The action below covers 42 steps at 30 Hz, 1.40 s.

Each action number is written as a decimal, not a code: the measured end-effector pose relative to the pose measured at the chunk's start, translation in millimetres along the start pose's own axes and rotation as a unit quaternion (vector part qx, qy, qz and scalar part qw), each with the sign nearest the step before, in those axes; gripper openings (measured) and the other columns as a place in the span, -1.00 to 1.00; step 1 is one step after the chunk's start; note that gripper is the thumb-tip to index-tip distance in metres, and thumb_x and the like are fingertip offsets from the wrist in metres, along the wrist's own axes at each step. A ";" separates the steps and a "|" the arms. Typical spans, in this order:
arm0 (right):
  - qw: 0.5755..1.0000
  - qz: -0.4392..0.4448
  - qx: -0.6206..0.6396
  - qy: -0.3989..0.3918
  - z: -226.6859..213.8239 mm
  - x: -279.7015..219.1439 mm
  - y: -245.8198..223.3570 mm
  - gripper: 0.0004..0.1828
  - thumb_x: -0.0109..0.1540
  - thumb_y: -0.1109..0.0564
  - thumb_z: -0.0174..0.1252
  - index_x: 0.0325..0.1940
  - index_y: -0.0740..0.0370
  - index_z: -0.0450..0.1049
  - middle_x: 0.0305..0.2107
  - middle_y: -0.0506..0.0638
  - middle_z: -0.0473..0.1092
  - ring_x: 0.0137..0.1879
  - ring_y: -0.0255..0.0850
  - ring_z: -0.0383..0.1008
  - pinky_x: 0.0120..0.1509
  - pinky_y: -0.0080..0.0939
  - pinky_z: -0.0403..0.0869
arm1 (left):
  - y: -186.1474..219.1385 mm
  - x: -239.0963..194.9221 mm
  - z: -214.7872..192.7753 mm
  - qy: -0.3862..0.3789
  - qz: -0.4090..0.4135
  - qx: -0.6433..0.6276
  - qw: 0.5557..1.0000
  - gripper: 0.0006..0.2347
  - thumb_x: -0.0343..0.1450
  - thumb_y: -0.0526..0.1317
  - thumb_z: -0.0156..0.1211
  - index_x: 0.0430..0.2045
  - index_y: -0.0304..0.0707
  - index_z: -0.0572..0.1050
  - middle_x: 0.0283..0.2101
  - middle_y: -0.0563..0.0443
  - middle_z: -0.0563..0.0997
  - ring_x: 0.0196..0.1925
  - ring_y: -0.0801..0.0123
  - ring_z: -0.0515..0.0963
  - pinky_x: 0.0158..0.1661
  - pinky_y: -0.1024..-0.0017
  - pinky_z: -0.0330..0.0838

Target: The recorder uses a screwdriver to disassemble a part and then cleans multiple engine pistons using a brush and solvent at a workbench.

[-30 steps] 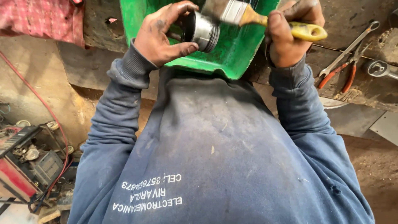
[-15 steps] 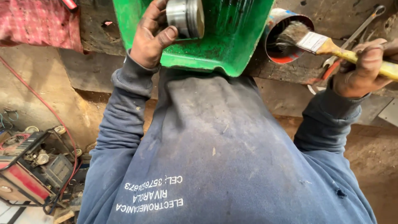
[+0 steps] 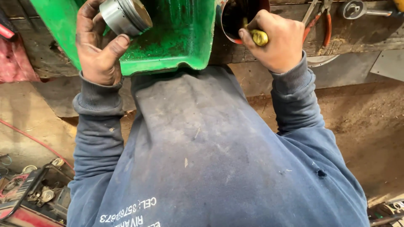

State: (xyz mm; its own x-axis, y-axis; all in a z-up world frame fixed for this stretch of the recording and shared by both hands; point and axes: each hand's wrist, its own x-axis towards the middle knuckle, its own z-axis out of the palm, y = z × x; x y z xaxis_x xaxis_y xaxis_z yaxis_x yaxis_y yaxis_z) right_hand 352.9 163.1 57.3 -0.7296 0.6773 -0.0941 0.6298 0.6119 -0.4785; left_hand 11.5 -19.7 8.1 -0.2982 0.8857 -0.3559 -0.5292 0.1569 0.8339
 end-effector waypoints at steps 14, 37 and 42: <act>0.928 0.155 0.306 0.146 8.6 -60.7 111.2 -0.82 0.46 0.16 0.16 0.02 0.37 0.47 -0.13 0.11 0.49 -0.16 -0.19 0.40 -0.01 -0.30 0.38 | -17.2 -16.3 -9.5 0.074 0.114 0.158 0.978 -0.44 0.42 -0.45 0.51 0.28 -0.28 0.31 0.20 -0.11 0.53 0.24 0.20 0.60 0.21 0.25 0.62; 0.782 0.071 0.601 0.148 84.0 84.3 22.3 -0.82 0.48 0.28 0.20 0.04 0.25 0.29 -0.40 0.07 0.37 -0.50 -0.19 0.32 -0.46 -0.22 0.30 | 17.4 2.2 -2.0 -0.098 0.089 0.240 0.962 -0.45 0.38 -0.41 0.46 0.26 -0.19 0.35 0.23 0.01 0.44 0.31 0.31 0.53 0.29 0.33 0.62; 0.763 0.122 0.619 0.143 76.9 95.4 23.2 -0.86 0.45 0.29 0.21 -0.13 0.33 0.37 -0.49 0.07 0.34 -0.59 -0.21 0.25 -0.55 -0.25 0.22 | 16.3 5.3 -5.8 -0.126 0.107 0.243 0.956 -0.46 0.37 -0.44 0.44 0.25 -0.22 0.36 0.22 -0.01 0.43 0.31 0.33 0.52 0.28 0.37 0.58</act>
State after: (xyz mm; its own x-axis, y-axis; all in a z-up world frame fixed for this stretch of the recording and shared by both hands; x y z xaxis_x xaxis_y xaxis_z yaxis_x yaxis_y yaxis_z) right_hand 277.4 210.6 -29.8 -0.4316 0.8792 -0.2019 -0.1265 -0.2806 -0.9515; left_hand -3.3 -15.1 17.3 -0.1258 0.9877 -0.0931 -0.0265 0.0904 0.9955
